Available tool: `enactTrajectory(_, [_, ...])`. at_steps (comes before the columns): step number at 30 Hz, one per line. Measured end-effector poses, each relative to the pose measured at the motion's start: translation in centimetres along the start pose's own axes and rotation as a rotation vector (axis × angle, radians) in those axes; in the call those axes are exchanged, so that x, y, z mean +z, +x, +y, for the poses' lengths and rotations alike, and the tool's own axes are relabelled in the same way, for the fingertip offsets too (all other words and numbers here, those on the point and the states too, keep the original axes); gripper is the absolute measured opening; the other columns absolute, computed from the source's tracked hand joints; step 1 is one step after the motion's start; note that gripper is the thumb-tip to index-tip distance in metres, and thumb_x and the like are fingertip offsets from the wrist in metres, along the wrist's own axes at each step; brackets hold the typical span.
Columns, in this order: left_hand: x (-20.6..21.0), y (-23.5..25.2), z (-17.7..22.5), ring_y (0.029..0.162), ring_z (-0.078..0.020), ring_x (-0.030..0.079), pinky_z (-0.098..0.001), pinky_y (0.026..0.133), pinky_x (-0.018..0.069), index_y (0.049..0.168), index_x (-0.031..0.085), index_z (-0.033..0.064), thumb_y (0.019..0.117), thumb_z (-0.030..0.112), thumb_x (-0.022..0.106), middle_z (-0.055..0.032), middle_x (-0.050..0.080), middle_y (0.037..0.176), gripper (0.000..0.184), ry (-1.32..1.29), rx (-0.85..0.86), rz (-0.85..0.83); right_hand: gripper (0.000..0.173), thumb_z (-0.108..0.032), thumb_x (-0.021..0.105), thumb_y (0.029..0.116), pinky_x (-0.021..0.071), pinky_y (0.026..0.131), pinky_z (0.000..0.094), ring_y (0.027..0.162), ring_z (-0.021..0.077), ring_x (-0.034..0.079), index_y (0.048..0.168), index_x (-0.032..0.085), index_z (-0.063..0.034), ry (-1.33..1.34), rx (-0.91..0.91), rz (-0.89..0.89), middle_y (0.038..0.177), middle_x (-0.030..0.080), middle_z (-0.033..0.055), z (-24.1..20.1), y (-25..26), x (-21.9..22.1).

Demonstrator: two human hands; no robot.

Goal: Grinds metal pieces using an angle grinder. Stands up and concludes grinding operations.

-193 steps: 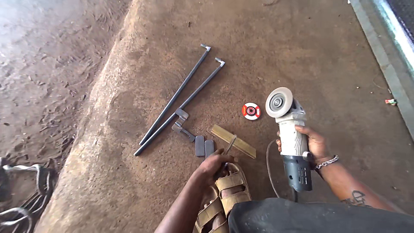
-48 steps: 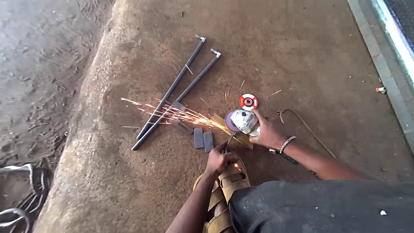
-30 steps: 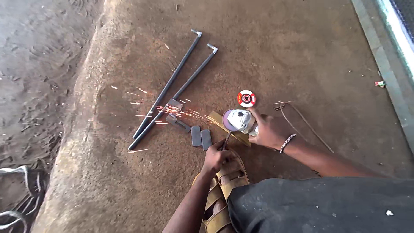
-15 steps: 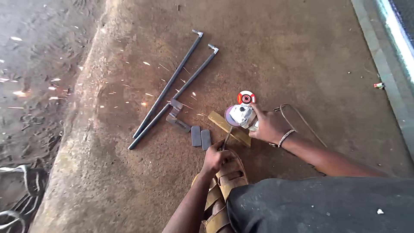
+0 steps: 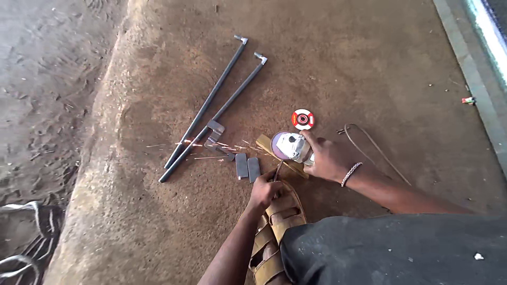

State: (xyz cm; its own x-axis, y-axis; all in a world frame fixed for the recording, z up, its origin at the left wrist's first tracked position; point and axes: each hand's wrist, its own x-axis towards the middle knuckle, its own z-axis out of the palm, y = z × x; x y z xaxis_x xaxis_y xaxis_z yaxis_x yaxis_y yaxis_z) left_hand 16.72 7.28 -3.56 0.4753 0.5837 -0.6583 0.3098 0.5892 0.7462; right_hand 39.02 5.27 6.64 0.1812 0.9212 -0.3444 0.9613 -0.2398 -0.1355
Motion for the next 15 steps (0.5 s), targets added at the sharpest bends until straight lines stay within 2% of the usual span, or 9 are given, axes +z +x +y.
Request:
enactTrajectory(4, [-0.1, -0.1, 0.0, 0.050, -0.0115, 0.048, -0.0282, 0.046, 0.0406, 0.138, 0.064, 0.0117, 0.0833, 0.018, 0.068, -0.0072, 0.065, 0.080, 0.055, 0.004, -0.002, -0.009, 0.104, -0.041, 0.086, 0.0693, 0.0560, 0.061, 0.0551, 0.073, 0.0363, 0.071, 0.160, 0.037, -0.0231, 0.015, -0.022, 0.079, 0.094, 0.071, 0.0181, 0.1, -0.2, 1.2])
enactTrajectory(7, [-0.1, 0.2, -0.2, 0.049, -0.0119, 0.049, -0.0279, 0.044, 0.0405, 0.131, 0.067, 0.0099, 0.0828, 0.019, 0.069, -0.0074, 0.065, 0.078, 0.049, 0.012, 0.024, -0.021, 0.105, -0.040, 0.085, 0.0723, 0.0561, 0.065, 0.0572, 0.079, 0.0392, 0.071, 0.162, 0.033, -0.0205, 0.024, 0.038, 0.041, 0.095, 0.071, 0.0204, 0.1, 0.3, 0.2])
enactTrajectory(9, [-0.1, 0.3, -0.2, 0.049, -0.0114, 0.049, -0.0274, 0.045, 0.0409, 0.134, 0.066, 0.0097, 0.0828, 0.018, 0.070, -0.0069, 0.064, 0.077, 0.052, 0.010, 0.026, -0.021, 0.106, -0.041, 0.085, 0.0742, 0.0561, 0.069, 0.0582, 0.083, 0.0407, 0.071, 0.163, 0.030, -0.0208, 0.020, 0.065, -0.008, 0.097, 0.071, 0.0214, 0.1, 0.8, -0.5])
enactTrajectory(12, [-0.1, 0.3, -0.2, 0.050, -0.0116, 0.049, -0.0274, 0.045, 0.0408, 0.137, 0.065, 0.0101, 0.0832, 0.017, 0.071, -0.0073, 0.064, 0.076, 0.054, -0.004, 0.014, -0.010, 0.105, -0.041, 0.084, 0.0731, 0.0555, 0.064, 0.0567, 0.077, 0.0381, 0.071, 0.162, 0.031, -0.0240, 0.006, 0.027, -0.015, 0.091, 0.071, 0.0184, -0.2, 0.7, -0.6])
enactTrajectory(15, [-0.1, 0.2, -0.2, 0.049, -0.0110, 0.047, -0.0272, 0.045, 0.0397, 0.138, 0.064, 0.0104, 0.0833, 0.017, 0.070, -0.0065, 0.063, 0.074, 0.055, 0.005, 0.012, -0.014, 0.105, -0.040, 0.084, 0.0742, 0.0555, 0.063, 0.0552, 0.076, 0.0374, 0.070, 0.163, 0.031, -0.0254, -0.010, 0.000, -0.033, 0.093, 0.070, 0.0185, -0.7, 0.2, -0.5])
